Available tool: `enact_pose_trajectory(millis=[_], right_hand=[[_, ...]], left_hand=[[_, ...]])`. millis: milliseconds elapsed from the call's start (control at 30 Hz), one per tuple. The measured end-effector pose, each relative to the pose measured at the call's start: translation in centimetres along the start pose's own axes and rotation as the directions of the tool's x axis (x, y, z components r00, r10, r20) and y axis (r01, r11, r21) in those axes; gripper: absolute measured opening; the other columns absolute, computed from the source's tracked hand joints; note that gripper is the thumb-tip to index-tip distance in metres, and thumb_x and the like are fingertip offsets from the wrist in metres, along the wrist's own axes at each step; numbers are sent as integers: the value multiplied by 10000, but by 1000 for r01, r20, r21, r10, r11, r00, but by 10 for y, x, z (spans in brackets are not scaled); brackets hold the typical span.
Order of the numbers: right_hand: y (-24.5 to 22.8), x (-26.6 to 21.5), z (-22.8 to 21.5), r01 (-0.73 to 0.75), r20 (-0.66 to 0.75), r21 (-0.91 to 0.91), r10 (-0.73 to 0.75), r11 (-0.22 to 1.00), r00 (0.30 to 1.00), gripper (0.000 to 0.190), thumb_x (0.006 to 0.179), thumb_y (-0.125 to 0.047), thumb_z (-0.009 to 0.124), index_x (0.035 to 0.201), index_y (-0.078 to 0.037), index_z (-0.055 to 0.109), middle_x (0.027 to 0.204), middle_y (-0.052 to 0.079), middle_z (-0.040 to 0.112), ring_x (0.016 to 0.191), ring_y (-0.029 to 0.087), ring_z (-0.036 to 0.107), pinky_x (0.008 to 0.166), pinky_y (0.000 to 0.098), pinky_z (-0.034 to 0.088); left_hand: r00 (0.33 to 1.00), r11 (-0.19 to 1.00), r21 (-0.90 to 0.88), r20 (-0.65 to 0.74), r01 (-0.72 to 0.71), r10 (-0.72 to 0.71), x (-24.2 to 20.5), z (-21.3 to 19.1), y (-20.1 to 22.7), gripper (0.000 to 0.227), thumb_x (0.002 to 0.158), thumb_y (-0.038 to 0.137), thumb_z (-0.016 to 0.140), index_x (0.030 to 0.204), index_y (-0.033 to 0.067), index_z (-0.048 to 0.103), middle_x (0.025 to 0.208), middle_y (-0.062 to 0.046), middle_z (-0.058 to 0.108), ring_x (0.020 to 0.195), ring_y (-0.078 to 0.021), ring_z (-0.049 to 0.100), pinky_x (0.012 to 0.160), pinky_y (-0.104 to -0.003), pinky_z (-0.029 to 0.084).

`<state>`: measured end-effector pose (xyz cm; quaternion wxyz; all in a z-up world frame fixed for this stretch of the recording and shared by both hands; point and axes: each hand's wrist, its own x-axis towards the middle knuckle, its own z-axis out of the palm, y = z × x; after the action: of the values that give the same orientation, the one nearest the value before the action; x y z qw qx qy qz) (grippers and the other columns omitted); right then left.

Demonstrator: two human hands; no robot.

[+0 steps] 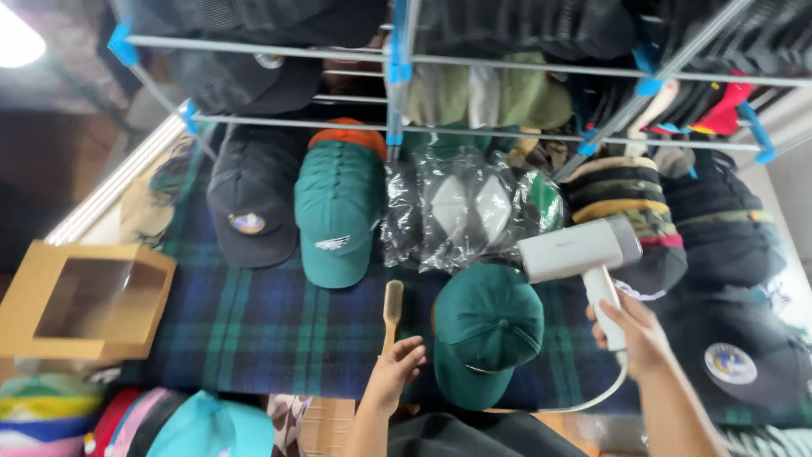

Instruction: Brushing and using a handheld steamer to clean and shape a baseball cap.

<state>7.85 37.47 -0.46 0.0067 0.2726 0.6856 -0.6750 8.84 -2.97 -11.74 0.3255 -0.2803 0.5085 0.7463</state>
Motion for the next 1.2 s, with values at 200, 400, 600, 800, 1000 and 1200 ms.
enact_pose_trajectory(millis=[200, 400, 600, 800, 1000, 1200], right_hand=[[144, -42, -24, -204, -244, 336, 294, 919, 924, 257, 920, -141, 693, 1154, -68, 616, 780, 113, 535, 551, 193, 483, 426, 279, 372], [195, -37, -14, -215, -240, 374, 318, 902, 917, 486, 897, -90, 699, 1375, -58, 612, 736, 147, 536, 565, 236, 520, 476, 343, 407], [185, -20, -22, -310, -259, -358, 225, 881, 939, 511, 873, -503, 651, 1301, -229, 707, 930, 61, 828, 911, 207, 749, 788, 345, 496], [145, -22, -31, -196, -304, -472, 51, 860, 951, 553, 926, -206, 649, 1473, -173, 573, 1539, 47, 479, 1359, 205, 505, 1024, 378, 444], [117, 1, 13, -14, 169, -169, 42, 986, 985, 712, 876, 42, 611, 1559, -105, 473, 1442, 243, 582, 1240, 412, 620, 972, 496, 574], [63, -20, 55, -211, 246, -81, 224, 974, 943, 786, 877, 144, 440, 1613, -128, 395, 1309, 242, 577, 1124, 342, 632, 894, 491, 607]], left_hand=[[998, 999, 2, -60, -35, 35, -4, 25, 37, 540, 862, 217, 764, 1383, 109, 673, 1245, -55, 679, 1052, -169, 667, 860, -286, 524], [999, 988, 144, -16, -48, 51, -11, 69, 66, 663, 898, 352, 668, 1534, 220, 538, 1343, 28, 616, 1286, -178, 593, 1032, -399, 460], [999, 982, 183, -15, -44, 47, -15, 78, 73, 658, 855, 347, 701, 1483, 192, 585, 1457, -37, 641, 1310, -235, 616, 1060, -441, 501], [988, 982, 162, -106, -94, 112, -13, 76, 42, 546, 895, 356, 680, 1426, 239, 623, 1420, 10, 641, 1261, -161, 609, 1018, -344, 486], [954, 961, 63, -117, -270, 276, 8, 66, -3, 524, 1000, 277, 698, 1500, 202, 561, 1359, -70, 581, 1203, -163, 551, 998, -364, 528], [939, 944, 32, -104, -328, 329, -1, 73, 1, 519, 982, 240, 722, 1475, 182, 572, 1171, 2, 595, 993, -56, 584, 824, -206, 588]])
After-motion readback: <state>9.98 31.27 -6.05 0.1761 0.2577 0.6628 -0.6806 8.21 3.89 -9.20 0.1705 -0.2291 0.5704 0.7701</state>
